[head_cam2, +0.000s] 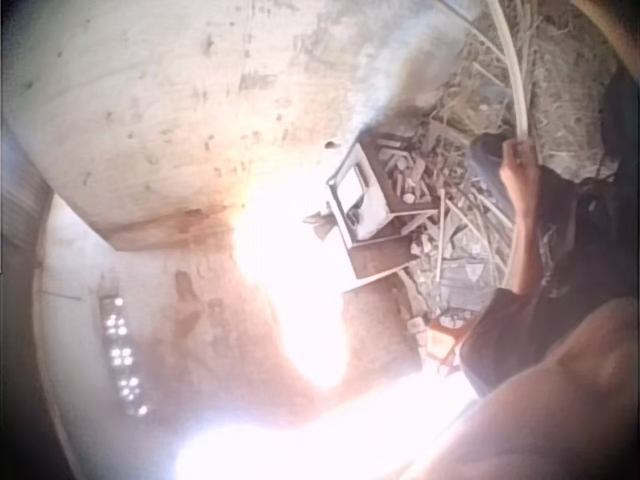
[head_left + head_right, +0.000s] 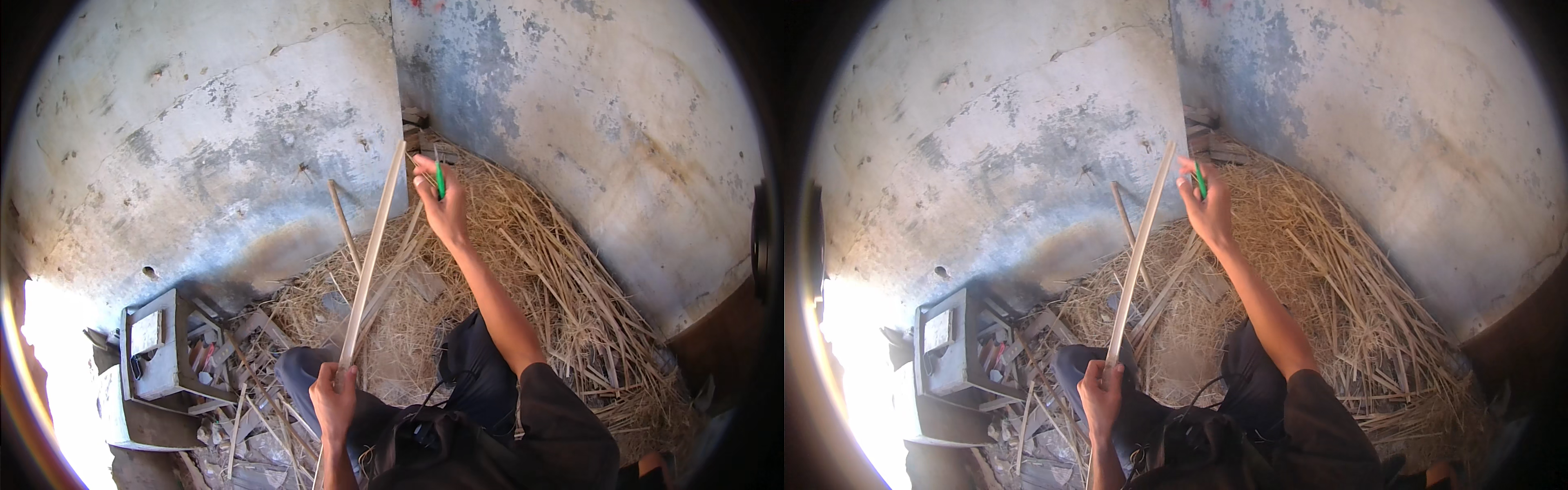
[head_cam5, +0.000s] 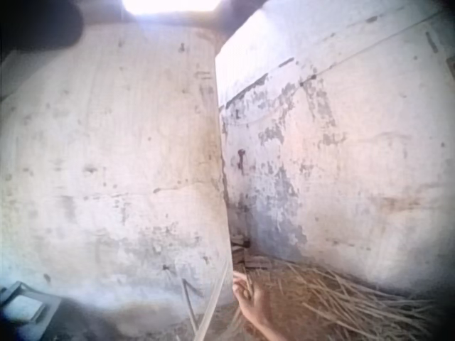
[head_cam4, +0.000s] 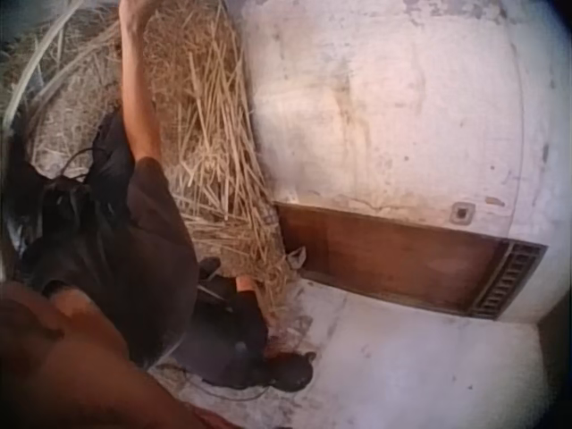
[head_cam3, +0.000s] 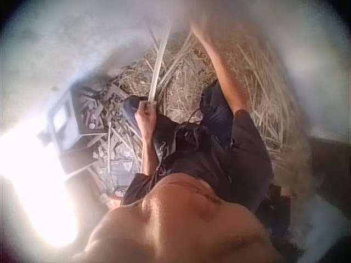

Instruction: The person sits on the floor and uses a green utility knife to peel the outer layer off a long bamboo stick. They hold the stick with their left hand and scrape the blade along its length with their right hand, removing thin strips of material.

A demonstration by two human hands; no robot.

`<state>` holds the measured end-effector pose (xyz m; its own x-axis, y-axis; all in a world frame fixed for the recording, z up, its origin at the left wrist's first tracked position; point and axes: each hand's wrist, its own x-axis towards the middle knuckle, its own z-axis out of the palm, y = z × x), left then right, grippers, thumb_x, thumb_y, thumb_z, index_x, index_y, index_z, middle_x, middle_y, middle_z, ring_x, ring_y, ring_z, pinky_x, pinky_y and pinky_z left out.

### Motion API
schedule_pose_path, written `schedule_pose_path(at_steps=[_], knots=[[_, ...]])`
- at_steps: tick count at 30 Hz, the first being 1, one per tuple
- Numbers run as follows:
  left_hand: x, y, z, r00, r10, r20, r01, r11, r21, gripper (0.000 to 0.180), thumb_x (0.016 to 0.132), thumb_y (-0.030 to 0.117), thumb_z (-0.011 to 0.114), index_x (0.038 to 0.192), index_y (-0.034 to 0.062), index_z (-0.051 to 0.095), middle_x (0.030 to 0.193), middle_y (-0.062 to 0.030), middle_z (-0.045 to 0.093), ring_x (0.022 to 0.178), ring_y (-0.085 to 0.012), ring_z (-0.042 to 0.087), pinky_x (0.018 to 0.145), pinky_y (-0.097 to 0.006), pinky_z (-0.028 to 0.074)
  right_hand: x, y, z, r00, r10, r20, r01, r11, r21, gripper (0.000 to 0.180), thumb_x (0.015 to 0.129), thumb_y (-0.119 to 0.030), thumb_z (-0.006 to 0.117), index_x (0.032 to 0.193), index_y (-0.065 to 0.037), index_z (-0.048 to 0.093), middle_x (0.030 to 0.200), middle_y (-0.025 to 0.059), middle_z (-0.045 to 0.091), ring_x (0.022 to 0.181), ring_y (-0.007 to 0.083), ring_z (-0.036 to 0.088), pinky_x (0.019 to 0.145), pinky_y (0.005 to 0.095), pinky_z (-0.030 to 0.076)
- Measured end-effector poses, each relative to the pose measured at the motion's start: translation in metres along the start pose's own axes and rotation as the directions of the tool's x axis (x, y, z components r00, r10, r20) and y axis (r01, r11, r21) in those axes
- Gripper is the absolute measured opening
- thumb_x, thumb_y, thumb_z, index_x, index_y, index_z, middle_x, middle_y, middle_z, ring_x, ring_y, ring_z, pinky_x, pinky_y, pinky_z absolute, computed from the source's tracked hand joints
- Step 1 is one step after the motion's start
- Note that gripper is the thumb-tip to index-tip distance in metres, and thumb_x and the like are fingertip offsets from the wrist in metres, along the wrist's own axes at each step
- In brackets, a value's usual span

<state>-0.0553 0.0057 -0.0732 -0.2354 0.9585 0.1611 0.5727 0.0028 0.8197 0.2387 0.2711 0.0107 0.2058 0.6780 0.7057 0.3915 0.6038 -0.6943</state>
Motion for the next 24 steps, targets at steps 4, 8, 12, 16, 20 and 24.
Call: schedule_pose_path(at_steps=[4, 8, 12, 16, 20, 24], knots=[[-0.007, -0.002, 0.0, 0.999, 0.024, 0.023, -0.025, 0.999, 0.023, 0.025, 0.094, 0.019, 0.083, 0.096, 0.0001, 0.067, 0.077, -0.0201, 0.071, 0.067, -0.0336, 0.07, 0.067, -0.041, 0.053, 0.016, 0.028, -0.009, 0.99, -0.05, -0.135, 0.029, 0.987, -0.155, 0.048, 0.109, -0.02, 0.064, 0.152, 0.0, 0.058, 0.142, 0.0215, 0.069, 0.133, 0.033, 0.066, 0.102, 0.0427, 0.057], [-0.013, -0.005, -0.002, 0.998, 0.059, 0.027, -0.06, 0.998, 0.028, 0.025, 0.093, 0.019, 0.084, 0.096, 0.0001, 0.067, 0.079, -0.0206, 0.072, 0.07, -0.0349, 0.072, 0.068, -0.041, 0.054, 0.016, 0.046, -0.011, 0.975, 0.212, -0.068, -0.221, 0.959, -0.175, 0.047, 0.109, -0.021, 0.064, 0.15, 0.001, 0.06, 0.138, 0.0236, 0.071, 0.128, 0.0353, 0.069, 0.105, 0.0433, 0.055], [-0.018, -0.016, -0.008, 0.993, 0.121, 0.002, -0.121, 0.992, 0.018, 0.025, 0.093, 0.018, 0.085, 0.095, 0.0003, 0.068, 0.077, -0.0197, 0.071, 0.067, -0.033, 0.071, 0.066, -0.04, 0.053, 0.019, 0.045, -0.018, 0.92, 0.382, 0.092, -0.363, 0.916, -0.172, 0.046, 0.109, -0.024, 0.063, 0.147, 0.003, 0.063, 0.126, 0.0237, 0.075, 0.118, 0.0346, 0.073, 0.1, 0.0428, 0.056], [-0.019, -0.024, -0.019, 0.997, 0.072, 0.015, -0.073, 0.997, 0.016, 0.023, 0.093, 0.016, 0.085, 0.094, 0.0003, 0.068, 0.068, -0.014, 0.066, 0.058, -0.0203, 0.062, 0.058, -0.036, 0.047, 0.018, 0.058, -0.023, 0.97, 0.227, 0.081, -0.207, 0.957, -0.204, 0.045, 0.108, -0.025, 0.065, 0.144, 0.002, 0.066, 0.101, 0.0175, 0.077, 0.09, 0.028, 0.074, 0.083, 0.0421, 0.056], [-0.019, -0.039, -0.037, 0.999, 0.017, 0.037, -0.017, 1.0, -0.013, 0.021, 0.093, 0.014, 0.085, 0.093, 0.0001, 0.069, 0.063, -0.0083, 0.061, 0.055, -0.0107, 0.052, 0.053, -0.032, 0.041, 0.021, 0.065, -0.031, 0.984, 0.101, 0.15, -0.055, 0.957, -0.286, 0.041, 0.107, -0.025, 0.067, 0.14, 0.0, 0.07, 0.069, 0.0095, 0.064, 0.061, 0.0233, 0.06, 0.062, 0.0427, 0.048], [-0.021, -0.038, -0.05, 0.999, 0.038, 0.015, -0.038, 0.999, -0.008, 0.021, 0.093, 0.014, 0.084, 0.094, -0.0007, 0.069, 0.064, -0.0074, 0.063, 0.057, -0.0097, 0.053, 0.053, -0.031, 0.041, 0.022, 0.055, -0.029, 0.976, 0.044, 0.213, 0.057, 0.893, -0.446, 0.037, 0.106, -0.024, 0.067, 0.136, -0.003, 0.075, 0.056, 0.0073, 0.053, 0.05, 0.0228, 0.052, 0.052, 0.0421, 0.041]])
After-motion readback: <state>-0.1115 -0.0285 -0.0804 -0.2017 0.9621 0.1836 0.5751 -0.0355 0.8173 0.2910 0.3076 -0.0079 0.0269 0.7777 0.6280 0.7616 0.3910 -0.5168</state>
